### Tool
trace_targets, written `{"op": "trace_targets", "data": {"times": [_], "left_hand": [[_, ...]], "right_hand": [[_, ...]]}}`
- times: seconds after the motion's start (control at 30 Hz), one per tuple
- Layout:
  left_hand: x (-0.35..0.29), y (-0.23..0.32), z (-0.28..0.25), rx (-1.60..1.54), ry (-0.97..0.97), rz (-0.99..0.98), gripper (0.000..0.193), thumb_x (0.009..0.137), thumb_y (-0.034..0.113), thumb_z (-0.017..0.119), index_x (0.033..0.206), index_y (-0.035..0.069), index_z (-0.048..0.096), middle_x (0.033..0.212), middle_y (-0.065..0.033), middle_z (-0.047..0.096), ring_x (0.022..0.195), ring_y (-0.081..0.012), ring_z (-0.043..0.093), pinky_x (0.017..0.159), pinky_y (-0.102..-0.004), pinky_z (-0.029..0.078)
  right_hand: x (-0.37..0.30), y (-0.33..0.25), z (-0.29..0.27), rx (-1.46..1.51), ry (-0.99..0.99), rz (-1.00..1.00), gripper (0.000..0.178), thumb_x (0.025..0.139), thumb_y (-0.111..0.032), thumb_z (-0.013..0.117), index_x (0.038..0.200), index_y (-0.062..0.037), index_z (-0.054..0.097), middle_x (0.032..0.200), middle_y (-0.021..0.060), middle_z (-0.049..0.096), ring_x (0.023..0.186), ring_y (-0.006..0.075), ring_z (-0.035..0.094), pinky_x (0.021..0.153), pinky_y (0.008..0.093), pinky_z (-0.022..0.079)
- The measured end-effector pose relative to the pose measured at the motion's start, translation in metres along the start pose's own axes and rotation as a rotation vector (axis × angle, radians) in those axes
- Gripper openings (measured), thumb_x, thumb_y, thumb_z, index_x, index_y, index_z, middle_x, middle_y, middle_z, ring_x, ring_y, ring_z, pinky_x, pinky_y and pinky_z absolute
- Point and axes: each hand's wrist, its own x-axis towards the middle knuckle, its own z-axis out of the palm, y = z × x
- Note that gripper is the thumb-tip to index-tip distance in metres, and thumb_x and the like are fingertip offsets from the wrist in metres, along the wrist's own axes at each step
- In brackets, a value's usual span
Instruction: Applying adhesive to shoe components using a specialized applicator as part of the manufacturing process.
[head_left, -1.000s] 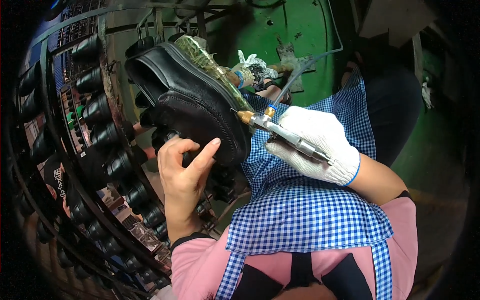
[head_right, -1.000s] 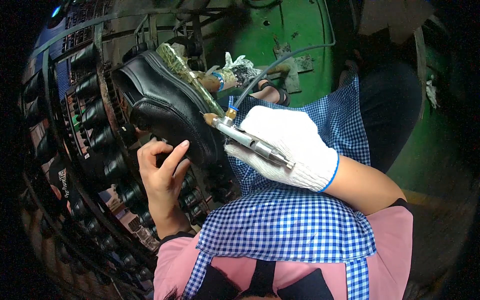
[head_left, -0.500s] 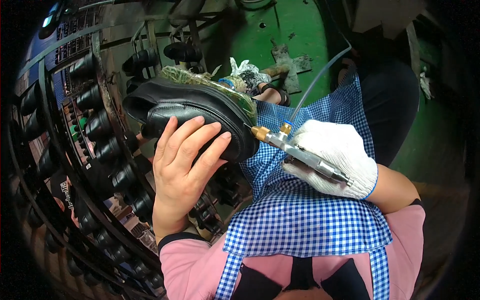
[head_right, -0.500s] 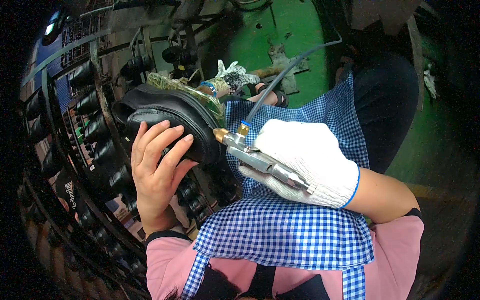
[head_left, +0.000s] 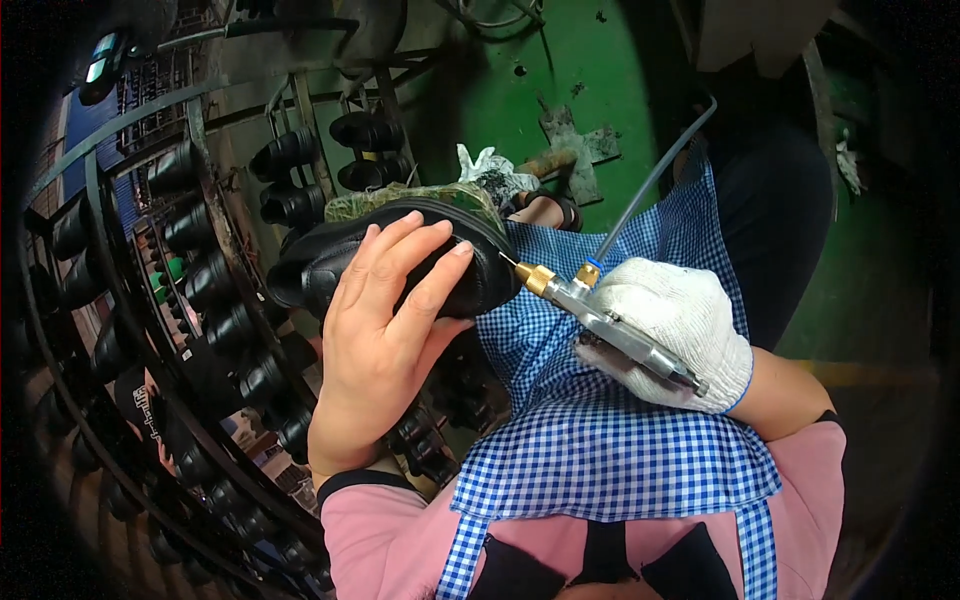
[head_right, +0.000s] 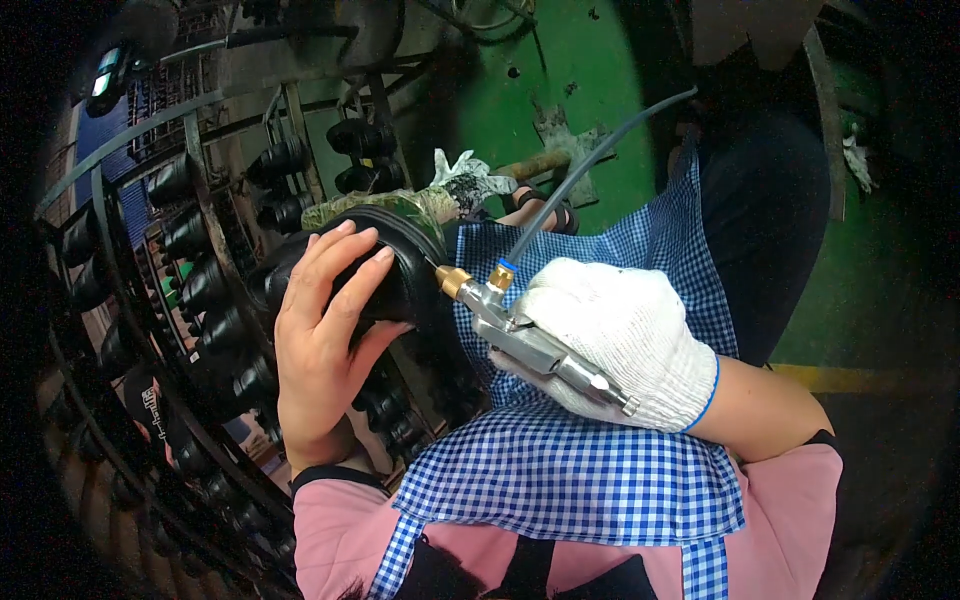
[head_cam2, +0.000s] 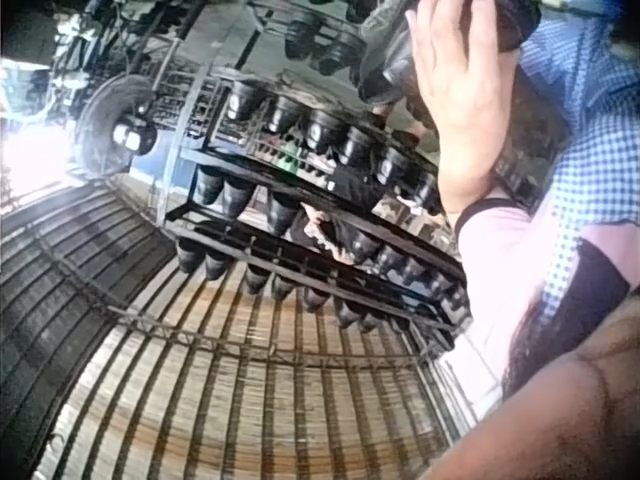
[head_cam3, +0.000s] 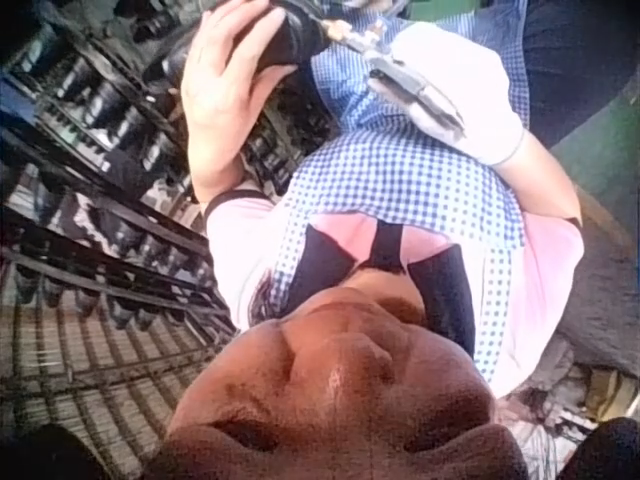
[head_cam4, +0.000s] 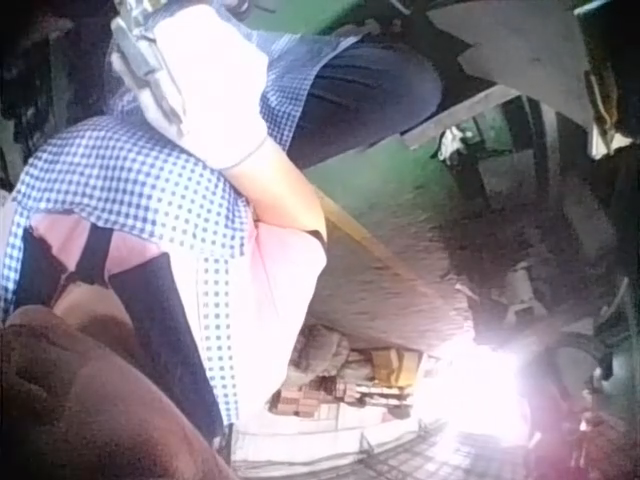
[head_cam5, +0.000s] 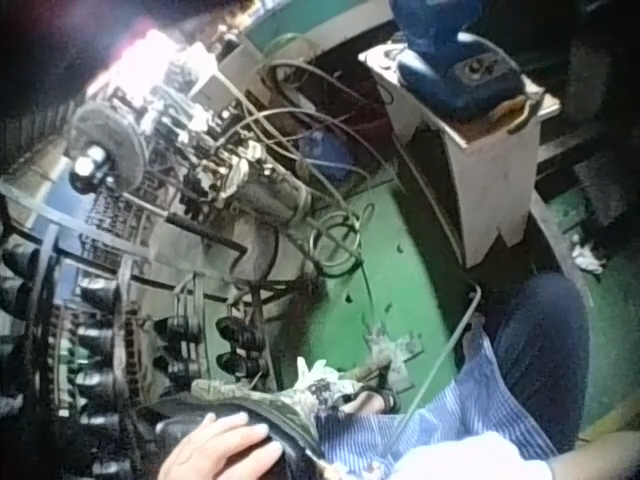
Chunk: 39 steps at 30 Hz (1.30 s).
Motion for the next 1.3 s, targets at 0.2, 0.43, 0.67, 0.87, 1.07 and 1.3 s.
{"op": "trace_targets", "data": {"times": [0.2, 0.43, 0.67, 0.87, 1.07, 1.3], "left_hand": [[0.012, -0.002, -0.002, -0.051, 0.021, -0.042, 0.067, 0.068, 0.006, 0.081, 0.132, 0.006, 0.061, 0.133, -0.0145, 0.058, 0.124, -0.0380, 0.058, 0.105, -0.0495, 0.048], [0.027, -0.012, -0.006, 0.008, 0.093, -0.065, 0.063, 0.074, 0.015, 0.082, 0.131, 0.003, 0.058, 0.126, -0.0151, 0.059, 0.109, -0.0364, 0.061, 0.090, -0.0427, 0.053], [0.046, -0.026, -0.013, 0.095, 0.117, -0.187, 0.053, 0.080, 0.021, 0.080, 0.126, 0.002, 0.059, 0.118, -0.0150, 0.062, 0.105, -0.0353, 0.064, 0.087, -0.0385, 0.052], [0.056, -0.049, -0.014, 0.202, 0.132, -0.269, 0.050, 0.086, 0.032, 0.076, 0.124, 0.003, 0.060, 0.110, -0.0136, 0.063, 0.097, -0.0295, 0.067, 0.084, -0.0378, 0.053], [0.062, -0.070, -0.015, 0.161, 0.155, -0.410, 0.054, 0.088, 0.046, 0.072, 0.115, 0.001, 0.063, 0.107, -0.0134, 0.065, 0.097, -0.0311, 0.067, 0.082, -0.0409, 0.053], [0.059, -0.098, -0.010, 0.116, 0.171, -0.568, 0.060, 0.086, 0.054, 0.071, 0.109, -0.001, 0.064, 0.107, -0.0148, 0.067, 0.099, -0.0315, 0.066, 0.085, -0.0410, 0.052]], "right_hand": [[0.012, -0.001, -0.002, -0.026, 0.047, -0.013, 0.027, 0.072, -0.022, 0.083, 0.089, -0.0082, 0.068, 0.084, 0.0084, 0.067, 0.070, 0.0255, 0.068, 0.060, 0.0336, 0.055], [0.031, 0.005, 0.008, 0.037, 0.179, -0.008, 0.021, 0.076, -0.018, 0.081, 0.088, -0.0078, 0.068, 0.081, 0.0092, 0.066, 0.070, 0.0261, 0.068, 0.062, 0.0334, 0.055], [0.059, 0.015, 0.021, 0.074, 0.294, -0.036, 0.019, 0.085, -0.024, 0.077, 0.096, -0.0091, 0.074, 0.082, 0.0084, 0.068, 0.068, 0.0249, 0.069, 0.060, 0.0314, 0.056], [0.083, 0.018, 0.041, 0.083, 0.370, -0.012, 0.019, 0.087, -0.027, 0.076, 0.097, -0.0103, 0.074, 0.081, 0.0083, 0.067, 0.067, 0.0246, 0.068, 0.059, 0.0318, 0.055], [0.097, 0.019, 0.065, 0.126, 0.410, -0.035, 0.018, 0.088, -0.029, 0.075, 0.095, -0.0127, 0.072, 0.079, 0.0082, 0.063, 0.068, 0.0263, 0.065, 0.059, 0.0345, 0.053], [0.091, 0.013, 0.082, 0.180, 0.370, -0.038, 0.016, 0.084, -0.017, 0.080, 0.094, -0.0072, 0.071, 0.079, 0.0105, 0.065, 0.067, 0.0269, 0.067, 0.061, 0.0325, 0.054]]}}
